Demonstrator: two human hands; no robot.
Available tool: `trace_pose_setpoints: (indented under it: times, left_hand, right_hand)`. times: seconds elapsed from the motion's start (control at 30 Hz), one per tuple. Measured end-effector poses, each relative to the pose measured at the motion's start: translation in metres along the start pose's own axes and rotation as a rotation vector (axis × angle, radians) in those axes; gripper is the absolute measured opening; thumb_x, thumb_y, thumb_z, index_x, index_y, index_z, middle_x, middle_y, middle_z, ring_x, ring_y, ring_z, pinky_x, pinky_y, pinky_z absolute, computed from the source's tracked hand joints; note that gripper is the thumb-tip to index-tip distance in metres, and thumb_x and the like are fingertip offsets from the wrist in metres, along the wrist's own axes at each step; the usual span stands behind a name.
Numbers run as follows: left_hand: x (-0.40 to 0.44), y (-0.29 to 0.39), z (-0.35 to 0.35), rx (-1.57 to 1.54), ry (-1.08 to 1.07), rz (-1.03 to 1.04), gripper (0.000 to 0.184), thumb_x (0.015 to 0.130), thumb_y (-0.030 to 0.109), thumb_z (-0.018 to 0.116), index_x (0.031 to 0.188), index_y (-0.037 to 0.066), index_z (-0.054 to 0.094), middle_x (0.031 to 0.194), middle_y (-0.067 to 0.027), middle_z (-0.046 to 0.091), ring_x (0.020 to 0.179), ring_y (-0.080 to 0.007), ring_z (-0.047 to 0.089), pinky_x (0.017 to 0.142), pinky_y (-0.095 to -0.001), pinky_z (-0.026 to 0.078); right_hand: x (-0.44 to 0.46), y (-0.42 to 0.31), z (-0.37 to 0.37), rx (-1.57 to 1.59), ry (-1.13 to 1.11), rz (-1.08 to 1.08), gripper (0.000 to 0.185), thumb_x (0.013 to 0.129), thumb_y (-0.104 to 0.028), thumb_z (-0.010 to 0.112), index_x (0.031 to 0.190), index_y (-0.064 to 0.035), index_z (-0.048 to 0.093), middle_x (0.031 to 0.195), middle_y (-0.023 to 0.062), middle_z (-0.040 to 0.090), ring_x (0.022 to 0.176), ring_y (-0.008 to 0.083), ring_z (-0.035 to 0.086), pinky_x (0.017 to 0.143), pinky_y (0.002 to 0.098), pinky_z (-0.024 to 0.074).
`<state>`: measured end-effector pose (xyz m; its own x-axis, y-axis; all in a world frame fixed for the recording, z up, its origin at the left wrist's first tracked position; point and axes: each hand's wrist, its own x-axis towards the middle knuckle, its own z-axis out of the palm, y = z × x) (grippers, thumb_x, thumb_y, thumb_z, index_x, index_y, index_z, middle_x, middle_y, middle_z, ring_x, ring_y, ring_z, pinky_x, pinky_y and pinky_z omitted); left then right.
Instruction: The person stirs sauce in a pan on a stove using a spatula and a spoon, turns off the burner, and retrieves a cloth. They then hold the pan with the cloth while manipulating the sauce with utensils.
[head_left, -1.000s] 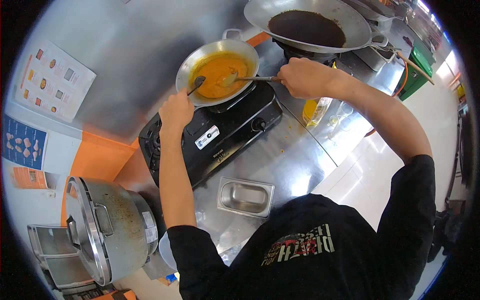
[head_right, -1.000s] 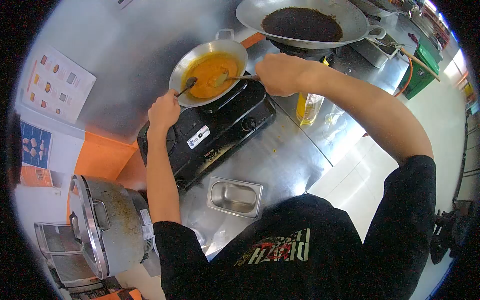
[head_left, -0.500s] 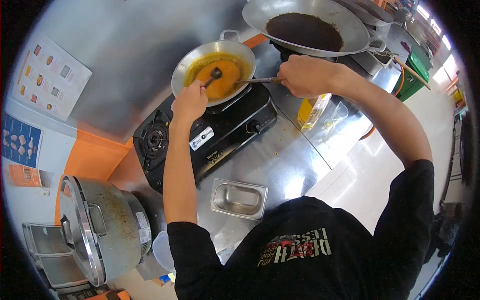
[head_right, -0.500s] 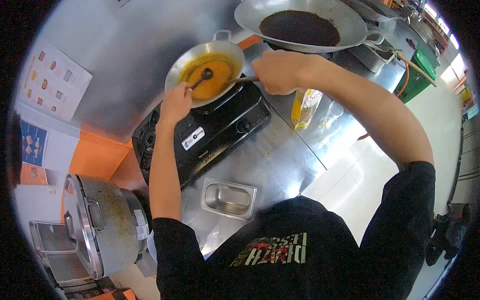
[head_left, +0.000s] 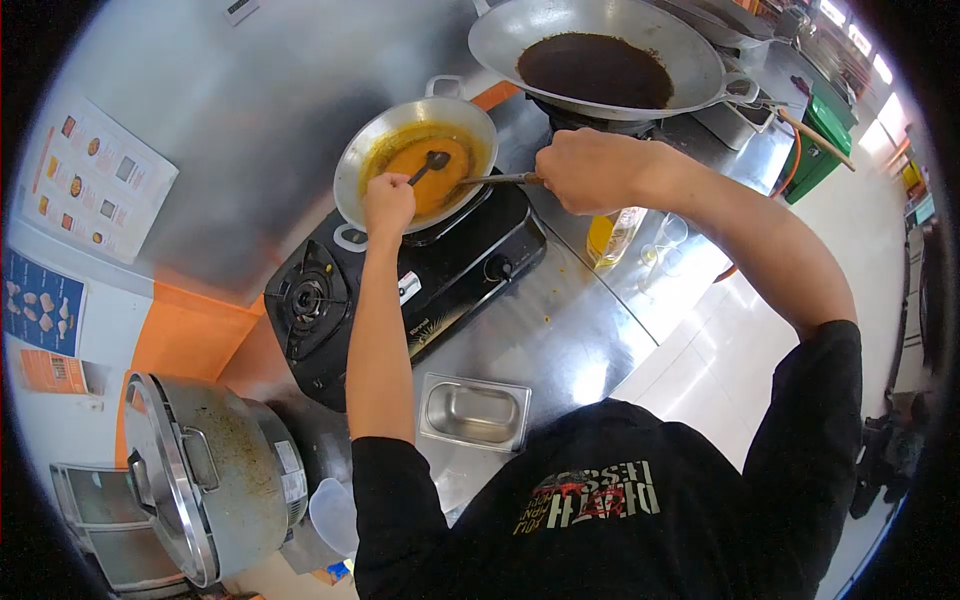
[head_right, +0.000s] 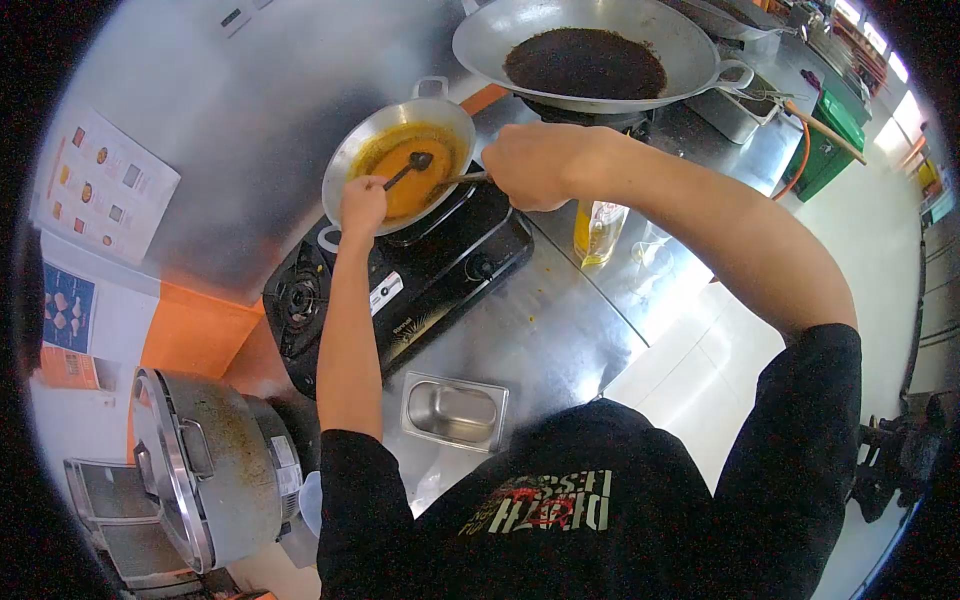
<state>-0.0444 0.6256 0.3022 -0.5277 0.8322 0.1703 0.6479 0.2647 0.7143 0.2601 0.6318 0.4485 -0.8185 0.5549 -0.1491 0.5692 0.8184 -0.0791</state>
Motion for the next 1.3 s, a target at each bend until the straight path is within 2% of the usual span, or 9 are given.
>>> trace_pose_setpoints:
  times: [0.23,0.43,0.53,0.63,0.83,0.93,1.03,1.1,1.3]
  left_hand:
    - [-0.009,0.013,-0.019,-0.037,-0.124,0.018,0.028,0.083,0.010,0.054,0.100,0.000,0.074,0.094,-0.0216,0.072,0.093,-0.0324,0.070,0.083,-0.0393,0.052]
    - [-0.011,0.014,-0.019,0.271,-0.027,0.101,0.029,0.088,0.015,0.052,0.101,0.000,0.073,0.095,-0.0214,0.072,0.091,-0.0336,0.070,0.082,-0.0391,0.052]
    - [-0.007,0.017,-0.013,0.305,-0.040,0.040,0.028,0.088,0.016,0.053,0.106,0.006,0.073,0.103,-0.0212,0.071,0.102,-0.0389,0.067,0.088,-0.0454,0.051]
    - [0.004,0.005,-0.003,0.175,-0.054,0.051,0.028,0.088,0.015,0.053,0.105,0.006,0.073,0.103,-0.0212,0.071,0.102,-0.0383,0.067,0.089,-0.0447,0.051]
    - [-0.003,0.007,-0.014,0.165,-0.149,0.185,0.028,0.088,0.015,0.052,0.105,0.005,0.072,0.102,-0.0221,0.071,0.101,-0.0380,0.067,0.088,-0.0441,0.051]
    - [-0.021,0.028,-0.033,0.246,-0.179,0.211,0.028,0.089,0.016,0.053,0.106,0.005,0.072,0.102,-0.0213,0.071,0.100,-0.0383,0.067,0.088,-0.0445,0.051]
    - [-0.030,0.046,-0.041,0.365,-0.155,0.118,0.027,0.089,0.016,0.054,0.106,0.006,0.072,0.101,-0.0196,0.071,0.101,-0.0382,0.067,0.088,-0.0461,0.051]
    - [-0.023,0.041,-0.034,0.477,-0.125,0.152,0.026,0.088,0.016,0.055,0.106,0.007,0.072,0.099,-0.0201,0.071,0.101,-0.0387,0.067,0.088,-0.0480,0.051]
    - [-0.012,0.038,-0.015,0.685,-0.081,0.334,0.021,0.087,0.014,0.057,0.102,0.007,0.069,0.092,-0.0229,0.071,0.091,-0.0415,0.069,0.079,-0.0512,0.054]
  right_hand:
    - [-0.001,-0.003,-0.004,0.011,-0.009,-0.011,0.020,0.084,-0.008,0.058,0.094,0.0021,0.072,0.084,0.0264,0.068,0.080,0.0409,0.069,0.073,0.0470,0.0543]
    - [0.000,0.000,0.006,-0.003,0.027,-0.009,0.019,0.084,-0.008,0.058,0.093,0.0021,0.072,0.088,0.0264,0.068,0.084,0.0408,0.069,0.075,0.0470,0.0542]
    - [0.001,0.000,0.004,-0.003,0.005,0.005,0.019,0.084,-0.008,0.058,0.093,0.0018,0.072,0.089,0.0254,0.068,0.085,0.0409,0.068,0.076,0.0467,0.0542]
    - [-0.003,-0.005,-0.002,0.018,0.002,0.018,0.019,0.083,-0.007,0.058,0.092,0.0017,0.072,0.089,0.0251,0.068,0.084,0.0411,0.068,0.075,0.0466,0.0543]
    - [-0.006,-0.009,-0.005,0.026,0.001,0.034,0.018,0.082,-0.006,0.059,0.092,0.0021,0.072,0.089,0.0257,0.069,0.083,0.0407,0.069,0.073,0.0464,0.0547]
    - [-0.006,-0.009,-0.006,0.007,-0.008,0.009,0.018,0.082,-0.006,0.058,0.092,0.0022,0.072,0.088,0.0252,0.069,0.083,0.0404,0.069,0.074,0.0461,0.0546]
    - [-0.005,-0.007,-0.001,0.007,0.036,0.004,0.019,0.082,-0.007,0.058,0.092,0.0023,0.072,0.088,0.0249,0.069,0.083,0.0403,0.069,0.074,0.0462,0.0546]
    - [-0.006,-0.003,0.006,0.029,0.104,-0.006,0.019,0.083,-0.007,0.058,0.092,0.0023,0.072,0.086,0.0245,0.069,0.083,0.0404,0.069,0.075,0.0461,0.0548]
    - [-0.007,-0.008,0.000,0.023,0.026,0.049,0.019,0.084,-0.008,0.059,0.094,0.0017,0.072,0.090,0.0248,0.068,0.086,0.0403,0.069,0.077,0.0458,0.0555]
